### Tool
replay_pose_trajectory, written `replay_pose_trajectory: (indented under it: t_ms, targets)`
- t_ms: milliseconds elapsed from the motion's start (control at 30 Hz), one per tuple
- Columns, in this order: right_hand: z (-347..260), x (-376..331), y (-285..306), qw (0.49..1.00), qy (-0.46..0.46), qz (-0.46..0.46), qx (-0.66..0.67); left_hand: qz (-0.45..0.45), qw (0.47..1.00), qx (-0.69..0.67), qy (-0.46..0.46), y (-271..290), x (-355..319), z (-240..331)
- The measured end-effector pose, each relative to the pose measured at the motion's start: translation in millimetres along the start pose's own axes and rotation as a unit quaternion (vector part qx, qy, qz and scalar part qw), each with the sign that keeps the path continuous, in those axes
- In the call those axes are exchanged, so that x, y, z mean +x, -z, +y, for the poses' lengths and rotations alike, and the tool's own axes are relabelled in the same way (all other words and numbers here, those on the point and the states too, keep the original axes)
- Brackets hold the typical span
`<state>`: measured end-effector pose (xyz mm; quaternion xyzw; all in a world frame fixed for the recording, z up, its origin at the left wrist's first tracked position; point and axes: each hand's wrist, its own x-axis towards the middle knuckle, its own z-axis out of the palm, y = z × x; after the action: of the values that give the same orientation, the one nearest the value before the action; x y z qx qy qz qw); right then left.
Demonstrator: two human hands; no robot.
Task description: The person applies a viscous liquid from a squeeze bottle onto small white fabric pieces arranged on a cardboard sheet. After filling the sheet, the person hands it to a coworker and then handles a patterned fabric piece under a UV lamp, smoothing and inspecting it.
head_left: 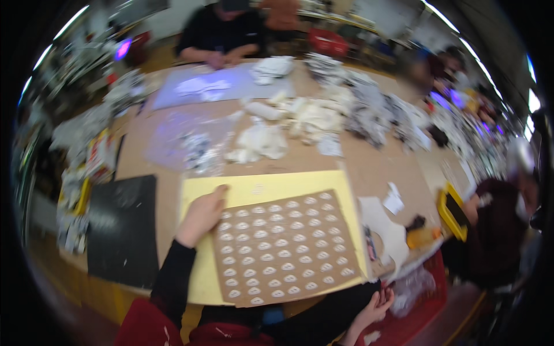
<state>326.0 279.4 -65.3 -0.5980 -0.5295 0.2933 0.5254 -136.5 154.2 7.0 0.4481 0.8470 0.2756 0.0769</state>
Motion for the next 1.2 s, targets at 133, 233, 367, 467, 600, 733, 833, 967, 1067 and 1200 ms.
replay_pose_trajectory:
  t_ms: [133, 233, 367, 467, 600, 733, 833, 967, 1067, 1200]
  targets:
    - [-17, 23, 13, 0.991, 0.066, 0.107, 0.043, -0.052, 0.998, 0.005, 0.020, 5, 5, 12]
    - [-37, 61, 26, 0.981, 0.128, 0.131, 0.058, -0.063, 0.997, -0.001, -0.043, 6, 1, -20]
    - [-59, 121, 50, 0.973, 0.154, 0.164, 0.055, -0.038, 0.992, -0.116, -0.019, 21, -5, 0]
    - [-46, 177, 61, 0.970, 0.176, 0.164, 0.037, 0.001, 0.994, -0.110, 0.012, 48, -16, 35]
    - [-23, 254, 61, 0.977, 0.170, 0.130, -0.012, 0.017, 0.991, -0.130, -0.039, 73, -16, 47]
    - [16, 338, 81, 0.983, 0.070, 0.165, -0.042, 0.040, 0.988, -0.141, -0.052, 86, -16, 62]
    - [62, 390, 142, 0.986, -0.055, 0.158, 0.004, 0.013, 0.980, -0.180, -0.079, 74, -2, 63]
    - [57, 382, 113, 0.968, -0.078, 0.193, 0.142, 0.010, 0.991, -0.120, -0.063, 84, 8, 25]
    - [58, 371, 148, 0.906, 0.038, 0.420, 0.036, -0.015, 0.990, -0.126, -0.058, 70, 20, 43]
    - [26, 331, 197, 0.802, 0.142, 0.579, -0.043, -0.020, 0.990, -0.126, -0.058, 71, 24, 53]
